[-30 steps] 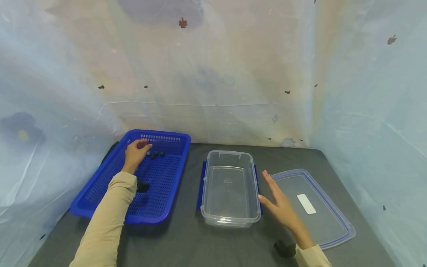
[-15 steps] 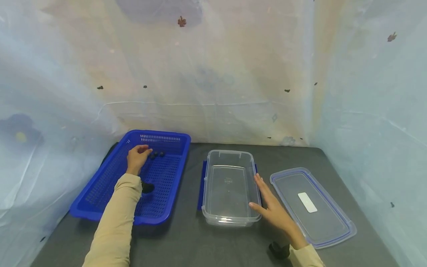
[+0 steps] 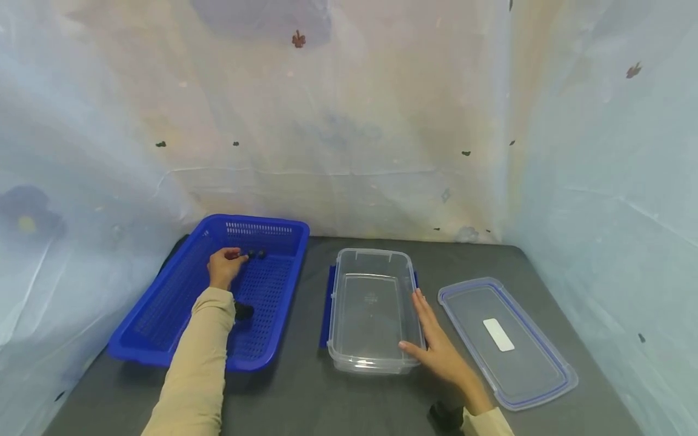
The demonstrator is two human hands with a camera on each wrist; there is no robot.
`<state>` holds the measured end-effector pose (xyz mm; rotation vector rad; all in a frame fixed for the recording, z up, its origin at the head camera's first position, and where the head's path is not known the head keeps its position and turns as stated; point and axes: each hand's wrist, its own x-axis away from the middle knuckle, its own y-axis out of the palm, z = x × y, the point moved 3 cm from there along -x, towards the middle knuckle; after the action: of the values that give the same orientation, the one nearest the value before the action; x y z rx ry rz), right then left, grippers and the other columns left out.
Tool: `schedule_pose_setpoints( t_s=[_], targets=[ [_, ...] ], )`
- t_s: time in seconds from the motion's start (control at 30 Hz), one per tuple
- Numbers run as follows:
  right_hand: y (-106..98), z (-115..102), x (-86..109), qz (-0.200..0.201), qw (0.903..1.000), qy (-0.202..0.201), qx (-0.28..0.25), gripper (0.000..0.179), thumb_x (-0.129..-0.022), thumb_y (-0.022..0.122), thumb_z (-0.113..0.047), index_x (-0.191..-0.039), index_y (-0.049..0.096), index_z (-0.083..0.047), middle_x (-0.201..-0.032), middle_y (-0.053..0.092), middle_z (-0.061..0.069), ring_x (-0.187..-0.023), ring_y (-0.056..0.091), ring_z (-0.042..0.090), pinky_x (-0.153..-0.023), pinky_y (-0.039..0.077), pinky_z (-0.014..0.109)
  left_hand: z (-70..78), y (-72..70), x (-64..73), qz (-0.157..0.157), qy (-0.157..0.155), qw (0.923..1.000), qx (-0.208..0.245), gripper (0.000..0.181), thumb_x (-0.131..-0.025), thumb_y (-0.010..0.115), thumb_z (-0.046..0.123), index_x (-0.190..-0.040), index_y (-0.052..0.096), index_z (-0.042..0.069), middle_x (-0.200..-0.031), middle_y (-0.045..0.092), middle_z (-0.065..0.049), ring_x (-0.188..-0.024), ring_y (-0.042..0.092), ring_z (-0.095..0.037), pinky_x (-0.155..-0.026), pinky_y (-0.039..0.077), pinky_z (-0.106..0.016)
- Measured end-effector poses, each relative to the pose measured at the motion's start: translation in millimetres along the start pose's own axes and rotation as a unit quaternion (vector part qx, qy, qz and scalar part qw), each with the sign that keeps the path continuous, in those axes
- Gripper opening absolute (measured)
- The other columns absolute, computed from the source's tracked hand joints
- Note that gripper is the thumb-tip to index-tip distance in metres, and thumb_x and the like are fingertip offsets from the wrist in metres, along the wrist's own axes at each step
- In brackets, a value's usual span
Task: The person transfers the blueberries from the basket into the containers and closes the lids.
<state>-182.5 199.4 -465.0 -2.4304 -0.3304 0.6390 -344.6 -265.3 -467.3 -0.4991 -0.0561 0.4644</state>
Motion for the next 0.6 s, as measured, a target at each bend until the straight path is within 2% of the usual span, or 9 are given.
schedule_pose_setpoints(
  t_s=[0.23,0.33,0.47,0.53,0.6],
  targets=[
    [5,1,-0.1,0.009,0.9999,-0.008,0.000,0.094,-0.084,0.072,-0.023,-0.153,0.014,0.002,-0.158,0.009,0.023,-0.141,0.010,0.046,-0.101,0.014,0.069,-5.6,1.3,-3.1,0.009,0.019,0.9990,-0.039,0.034,-0.085,0.072,0.006,-0.112,0.063,-0.012,-0.110,0.062,-0.030,-0.109,0.053,-0.042,-0.109,0.019,-0.047],
    [5,2,-0.4,0.015,0.9998,-0.012,-0.002,0.093,-0.085,0.071,-0.022,-0.153,0.013,0.001,-0.159,0.009,0.022,-0.142,0.010,0.044,-0.104,0.013,0.065,-5.8,2.6,-3.1,0.019,0.033,0.9981,-0.048,0.032,-0.084,0.072,0.005,-0.108,0.063,-0.013,-0.105,0.063,-0.031,-0.104,0.054,-0.044,-0.107,0.021,-0.048],
    [6,5,1.8,0.023,0.9996,-0.013,-0.010,0.093,-0.084,0.071,-0.020,-0.154,0.013,0.000,-0.159,0.009,0.020,-0.143,0.010,0.042,-0.111,0.010,0.040,-7.1,9.8,-4.1,0.019,0.042,0.9978,-0.047,0.030,-0.083,0.071,0.002,-0.106,0.062,-0.014,-0.100,0.061,-0.031,-0.101,0.052,-0.044,-0.105,0.022,-0.050],
    [6,6,2.9,0.028,0.9994,-0.015,-0.013,0.093,-0.083,0.072,-0.018,-0.154,0.014,-0.001,-0.159,0.009,0.020,-0.143,0.010,0.041,-0.110,0.007,0.026,-8.7,13.8,-4.8,0.017,0.035,0.9983,-0.043,0.029,-0.083,0.071,0.001,-0.107,0.062,-0.014,-0.101,0.060,-0.031,-0.103,0.049,-0.044,-0.104,0.023,-0.050],
    [7,7,2.8,0.032,0.9992,-0.021,-0.014,0.093,-0.082,0.072,-0.015,-0.154,0.014,-0.001,-0.158,0.010,0.021,-0.142,0.011,0.042,-0.108,0.006,0.018,-10.6,16.3,-5.8,0.018,0.023,0.9987,-0.041,0.030,-0.083,0.070,0.000,-0.108,0.061,-0.014,-0.103,0.059,-0.031,-0.107,0.046,-0.045,-0.103,0.024,-0.051]
  ],
)
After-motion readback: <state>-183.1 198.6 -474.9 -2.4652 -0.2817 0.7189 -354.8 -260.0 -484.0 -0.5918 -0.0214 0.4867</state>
